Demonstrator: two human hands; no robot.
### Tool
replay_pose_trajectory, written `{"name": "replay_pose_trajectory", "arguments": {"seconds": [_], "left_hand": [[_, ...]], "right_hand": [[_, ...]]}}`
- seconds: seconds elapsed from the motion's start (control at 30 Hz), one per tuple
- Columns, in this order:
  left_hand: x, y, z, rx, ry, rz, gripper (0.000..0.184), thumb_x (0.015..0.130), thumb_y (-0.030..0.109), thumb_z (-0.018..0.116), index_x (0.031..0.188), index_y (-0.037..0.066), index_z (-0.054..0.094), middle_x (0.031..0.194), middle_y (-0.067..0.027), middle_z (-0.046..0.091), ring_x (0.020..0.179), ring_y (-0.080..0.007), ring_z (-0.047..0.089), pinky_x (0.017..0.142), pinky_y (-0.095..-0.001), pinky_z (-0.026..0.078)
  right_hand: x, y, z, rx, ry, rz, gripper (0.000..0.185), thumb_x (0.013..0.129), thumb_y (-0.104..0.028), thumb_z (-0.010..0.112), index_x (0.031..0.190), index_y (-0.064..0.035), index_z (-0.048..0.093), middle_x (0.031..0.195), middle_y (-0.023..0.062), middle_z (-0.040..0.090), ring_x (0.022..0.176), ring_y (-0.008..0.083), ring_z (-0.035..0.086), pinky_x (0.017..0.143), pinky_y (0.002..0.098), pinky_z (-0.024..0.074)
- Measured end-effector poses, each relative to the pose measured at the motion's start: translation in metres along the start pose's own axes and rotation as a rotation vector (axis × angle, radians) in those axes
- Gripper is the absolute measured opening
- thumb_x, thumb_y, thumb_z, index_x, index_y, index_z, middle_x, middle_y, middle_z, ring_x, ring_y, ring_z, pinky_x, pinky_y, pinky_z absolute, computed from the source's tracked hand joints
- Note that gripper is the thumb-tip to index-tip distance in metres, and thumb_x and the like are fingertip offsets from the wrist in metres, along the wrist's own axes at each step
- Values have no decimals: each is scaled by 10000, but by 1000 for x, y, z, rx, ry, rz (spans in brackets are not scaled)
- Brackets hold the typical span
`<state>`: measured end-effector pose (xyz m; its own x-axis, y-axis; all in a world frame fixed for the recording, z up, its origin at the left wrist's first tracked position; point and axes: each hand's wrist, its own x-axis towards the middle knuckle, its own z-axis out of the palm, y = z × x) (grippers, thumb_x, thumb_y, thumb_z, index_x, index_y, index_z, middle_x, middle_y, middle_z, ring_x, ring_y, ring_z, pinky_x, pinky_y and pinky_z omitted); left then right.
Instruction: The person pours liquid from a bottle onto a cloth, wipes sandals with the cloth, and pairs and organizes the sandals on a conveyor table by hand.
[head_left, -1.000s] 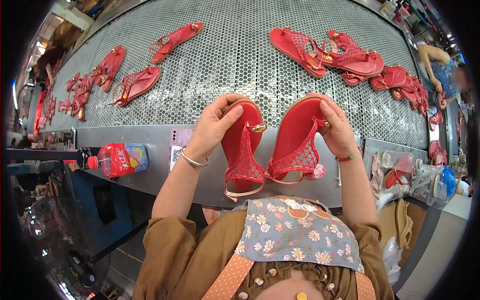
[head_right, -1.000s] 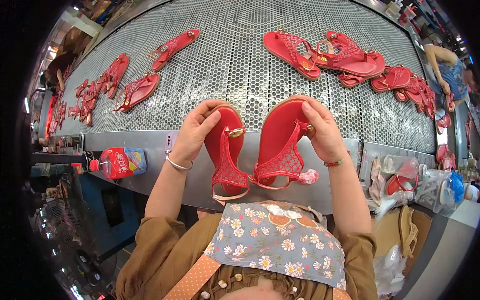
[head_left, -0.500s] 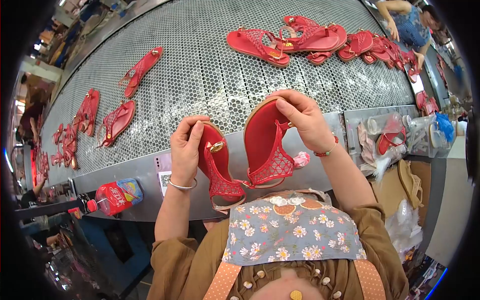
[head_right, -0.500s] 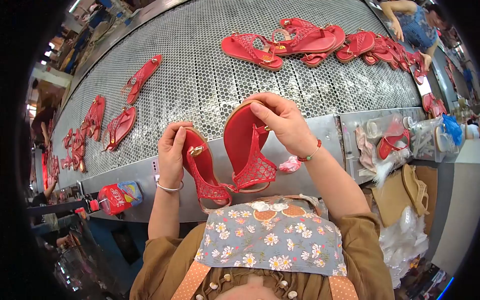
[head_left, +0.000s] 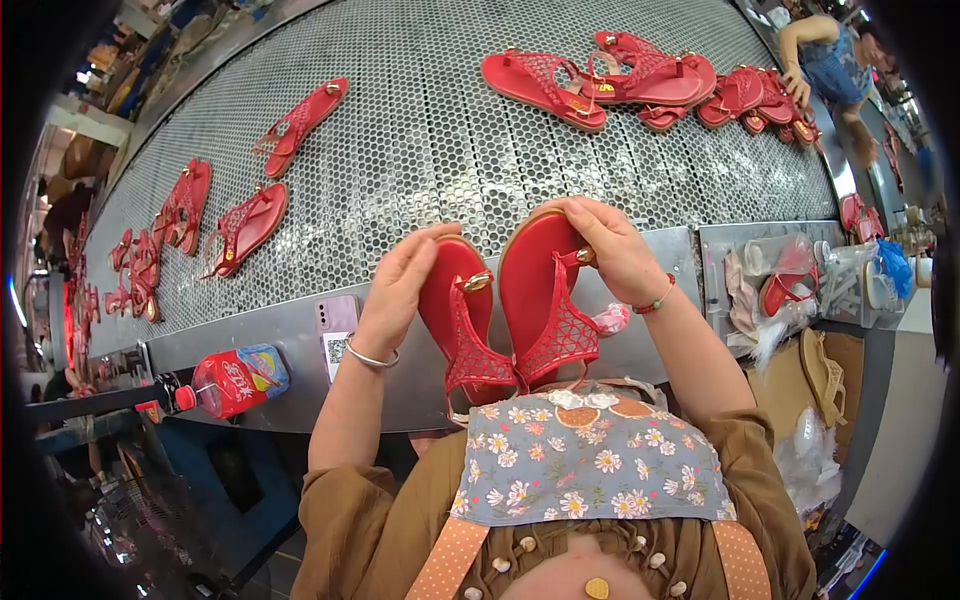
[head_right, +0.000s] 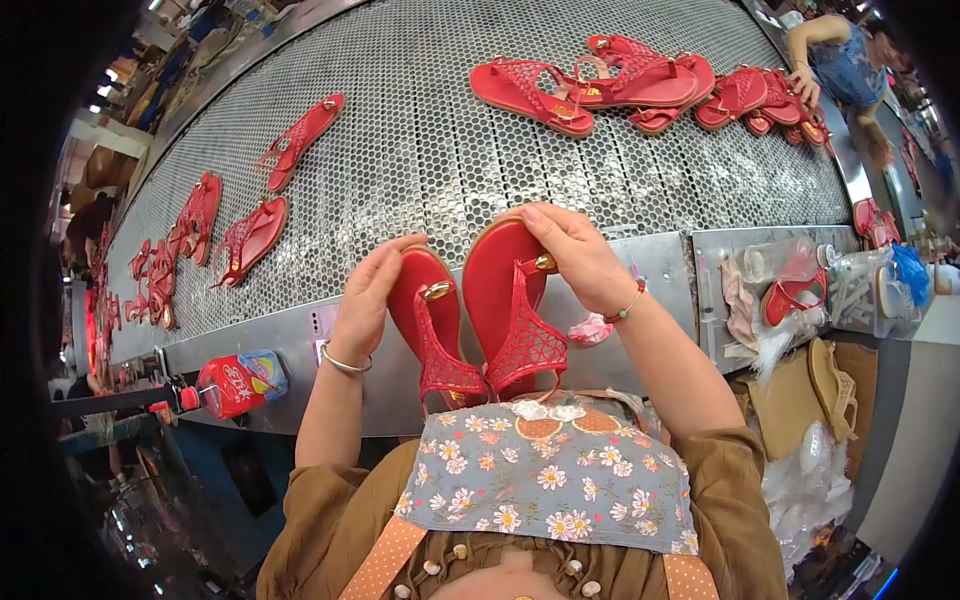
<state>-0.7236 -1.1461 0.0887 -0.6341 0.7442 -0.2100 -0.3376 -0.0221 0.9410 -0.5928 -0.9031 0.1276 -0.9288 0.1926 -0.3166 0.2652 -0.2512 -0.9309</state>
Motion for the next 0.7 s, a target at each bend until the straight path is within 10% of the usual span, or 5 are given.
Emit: {"name": "replay_pose_trajectory", "arguments": {"seconds": [0.3,0.47,0.7], "left_hand": [[113,57,-52,-114,88,290,373,1055,249,466,1315,-4,557,1202,-85,648,1106,-159,602,975,-310,474],[166,52,-164,770,463,571,340,998,174,507,1289,13,579,1249,-187,626,1160,-307,598,996,-383,472],[100,-17,-375,1559,685,-17,668,817,149,657,1437,85,416,1351,-257,517,1191,-433,561,1024,-446,473]], "right_hand": [[60,-51,-42,-55,246,-176,254,1005,-254,561,1141,-67,664,971,-15,686,841,77,642,699,226,515],[88,-88,-120,-166,619,-448,373,1029,-249,521,1320,-18,556,1292,76,623,1145,164,584,925,309,459],[56,-13,-108,-111,412,-138,261,1019,-226,540,1186,-44,622,1195,48,647,1052,158,630,848,288,493]]}}
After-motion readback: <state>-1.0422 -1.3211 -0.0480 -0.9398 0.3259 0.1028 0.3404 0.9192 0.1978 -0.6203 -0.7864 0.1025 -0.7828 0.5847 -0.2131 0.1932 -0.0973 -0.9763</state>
